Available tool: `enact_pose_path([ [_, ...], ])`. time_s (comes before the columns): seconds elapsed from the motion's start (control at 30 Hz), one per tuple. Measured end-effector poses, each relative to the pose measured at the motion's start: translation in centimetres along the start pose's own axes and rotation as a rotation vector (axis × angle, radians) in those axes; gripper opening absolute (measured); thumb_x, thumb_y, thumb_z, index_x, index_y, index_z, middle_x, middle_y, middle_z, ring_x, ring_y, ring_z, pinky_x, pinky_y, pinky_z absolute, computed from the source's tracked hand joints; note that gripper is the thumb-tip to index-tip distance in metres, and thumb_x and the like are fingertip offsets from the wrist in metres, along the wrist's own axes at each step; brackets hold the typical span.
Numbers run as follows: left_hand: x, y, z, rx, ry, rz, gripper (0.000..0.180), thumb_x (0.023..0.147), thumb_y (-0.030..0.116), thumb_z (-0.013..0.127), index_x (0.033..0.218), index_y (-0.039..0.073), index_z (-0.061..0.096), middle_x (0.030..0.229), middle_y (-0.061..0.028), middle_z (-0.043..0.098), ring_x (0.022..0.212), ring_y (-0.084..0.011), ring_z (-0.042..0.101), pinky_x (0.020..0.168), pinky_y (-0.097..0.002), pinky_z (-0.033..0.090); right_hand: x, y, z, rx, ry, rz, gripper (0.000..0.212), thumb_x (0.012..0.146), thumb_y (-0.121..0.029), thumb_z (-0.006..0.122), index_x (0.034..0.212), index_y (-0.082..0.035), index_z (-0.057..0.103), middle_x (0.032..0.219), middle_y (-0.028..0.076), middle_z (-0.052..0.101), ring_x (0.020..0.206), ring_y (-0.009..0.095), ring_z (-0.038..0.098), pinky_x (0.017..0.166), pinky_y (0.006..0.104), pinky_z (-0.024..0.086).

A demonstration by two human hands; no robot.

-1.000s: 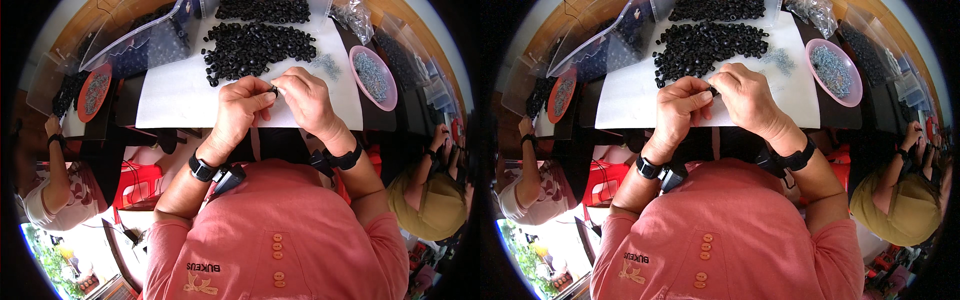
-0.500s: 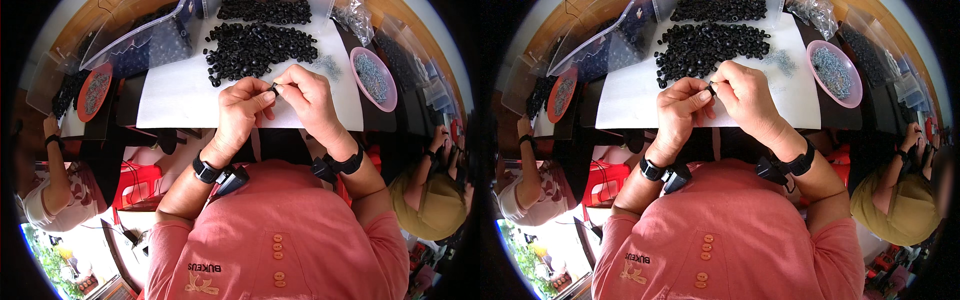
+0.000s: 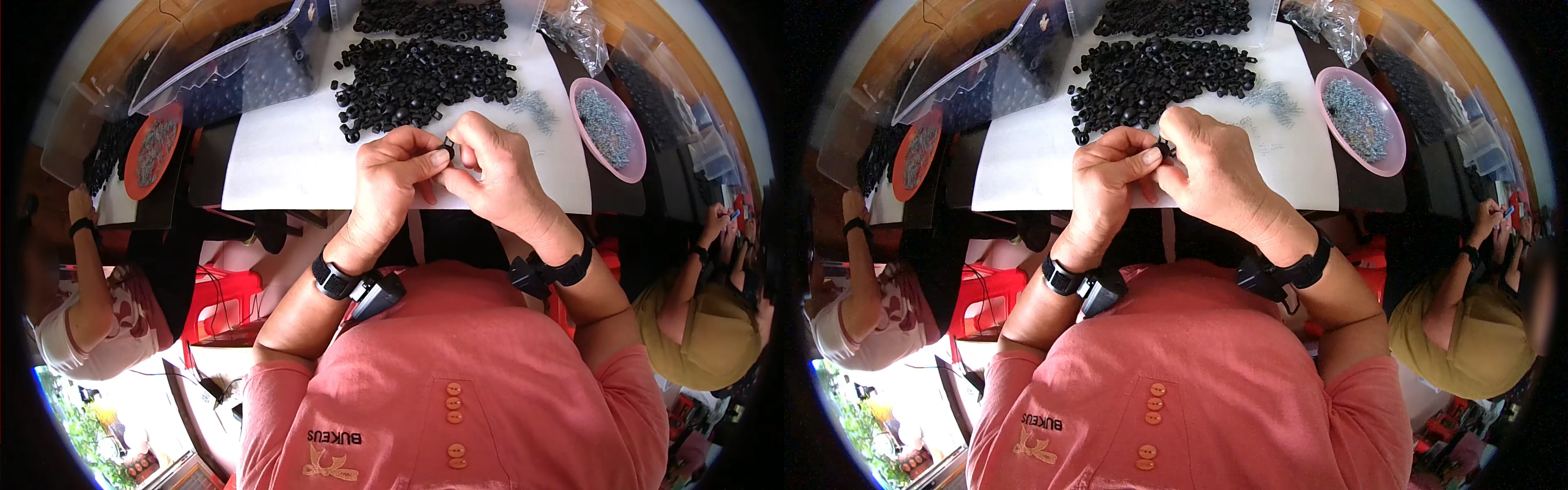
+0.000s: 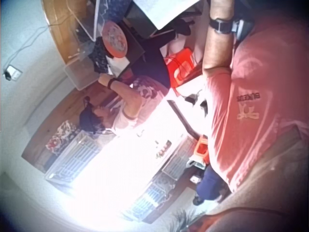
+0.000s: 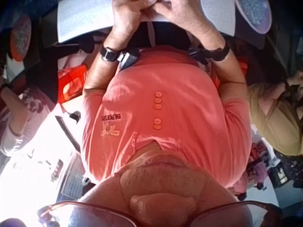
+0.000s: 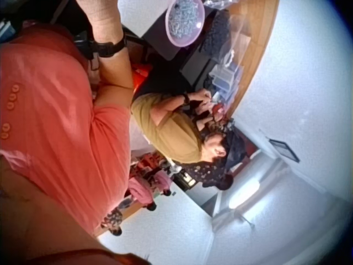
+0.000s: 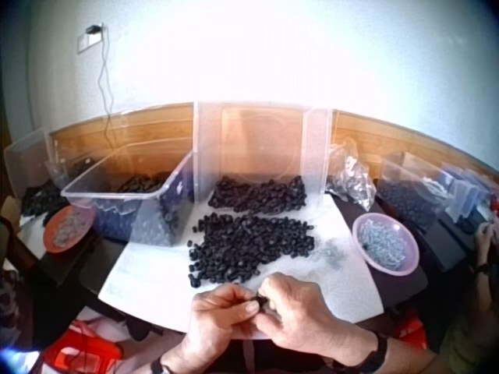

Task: Assembling small black plastic components by hand at a shared workbench.

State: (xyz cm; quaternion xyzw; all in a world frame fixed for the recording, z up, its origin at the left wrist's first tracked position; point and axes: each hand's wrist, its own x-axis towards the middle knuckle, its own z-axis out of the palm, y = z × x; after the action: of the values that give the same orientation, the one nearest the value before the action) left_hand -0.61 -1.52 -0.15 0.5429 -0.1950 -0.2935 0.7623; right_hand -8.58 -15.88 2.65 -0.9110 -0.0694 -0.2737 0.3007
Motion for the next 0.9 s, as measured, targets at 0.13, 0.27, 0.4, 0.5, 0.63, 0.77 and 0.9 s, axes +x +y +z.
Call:
enact_pose_path([
  [0.13,0.5,0.5,-0.2,0.008,-0.058,-0.044,0.009,0.09,0.005,0.067,0.091,-0.004,0.066,0.076,-0.0075,0.066,0.057,-0.0109,0.059,0.046,-0.0225,0.049,-0.5,1.2,2.1,-0.079,0.201,-0.092,0.027,0.068,-0.003,0.07,0.082,-0.006,0.047,0.072,0.009,0.054,0.061,0.03,0.058,0.052,0.0404,0.046],
  [0.27,0.7,1.1,-0.7,0.025,-0.131,-0.112,0.013,0.091,0.007,0.066,0.093,-0.006,0.067,0.077,-0.0084,0.067,0.059,-0.0126,0.062,0.046,-0.023,0.05,-0.8,1.4,2.2,-0.009,0.229,-0.069,0.029,0.068,-0.005,0.073,0.078,-0.007,0.046,0.067,0.009,0.052,0.057,0.029,0.056,0.05,0.039,0.045],
  [0.4,0.9,1.4,-0.5,0.027,-0.174,-0.155,0.014,0.092,0.008,0.065,0.094,-0.007,0.066,0.077,-0.01,0.067,0.061,-0.0149,0.066,0.044,-0.0231,0.049,-0.9,1.9,2.1,-0.049,0.275,-0.114,0.03,0.068,-0.006,0.074,0.076,-0.007,0.046,0.064,0.009,0.051,0.055,0.027,0.055,0.048,0.0376,0.044],
  [0.5,0.8,1.5,-0.6,0.049,-0.186,-0.167,0.015,0.092,0.008,0.064,0.094,-0.007,0.066,0.075,-0.0115,0.068,0.059,-0.0167,0.067,0.042,-0.0223,0.047,-0.8,1.7,2.1,-0.029,0.26,-0.108,0.03,0.068,-0.006,0.074,0.076,-0.007,0.045,0.064,0.008,0.052,0.055,0.027,0.055,0.048,0.0373,0.044],
  [0.63,0.8,1.1,-1.1,0.025,-0.203,-0.137,0.015,0.092,0.008,0.064,0.093,-0.007,0.066,0.072,-0.0116,0.067,0.054,-0.0164,0.066,0.039,-0.0208,0.044,-0.4,1.7,2.5,0.021,0.274,-0.183,0.03,0.075,-0.005,0.076,0.075,-0.008,0.046,0.058,0.003,0.044,0.045,0.015,0.044,0.042,0.0304,0.036],
  [0.77,0.8,1.0,-1.0,0.018,-0.2,-0.119,0.015,0.092,0.008,0.064,0.091,-0.007,0.066,0.071,-0.011,0.067,0.052,-0.0148,0.064,0.038,-0.0201,0.043,-0.2,1.5,2.6,0.005,0.263,-0.195,0.03,0.075,-0.005,0.076,0.074,-0.007,0.046,0.058,0.005,0.045,0.045,0.016,0.047,0.042,0.031,0.038],
  [0.9,0.5,1.2,-1.0,0.039,-0.198,-0.105,0.016,0.092,0.009,0.065,0.091,-0.006,0.066,0.071,-0.01,0.067,0.051,-0.0136,0.062,0.038,-0.0203,0.042,-0.4,1.2,2.7,0.044,0.259,-0.193,0.028,0.078,-0.002,0.073,0.074,-0.005,0.045,0.059,0.005,0.05,0.046,0.013,0.05,0.042,0.0296,0.038],
])
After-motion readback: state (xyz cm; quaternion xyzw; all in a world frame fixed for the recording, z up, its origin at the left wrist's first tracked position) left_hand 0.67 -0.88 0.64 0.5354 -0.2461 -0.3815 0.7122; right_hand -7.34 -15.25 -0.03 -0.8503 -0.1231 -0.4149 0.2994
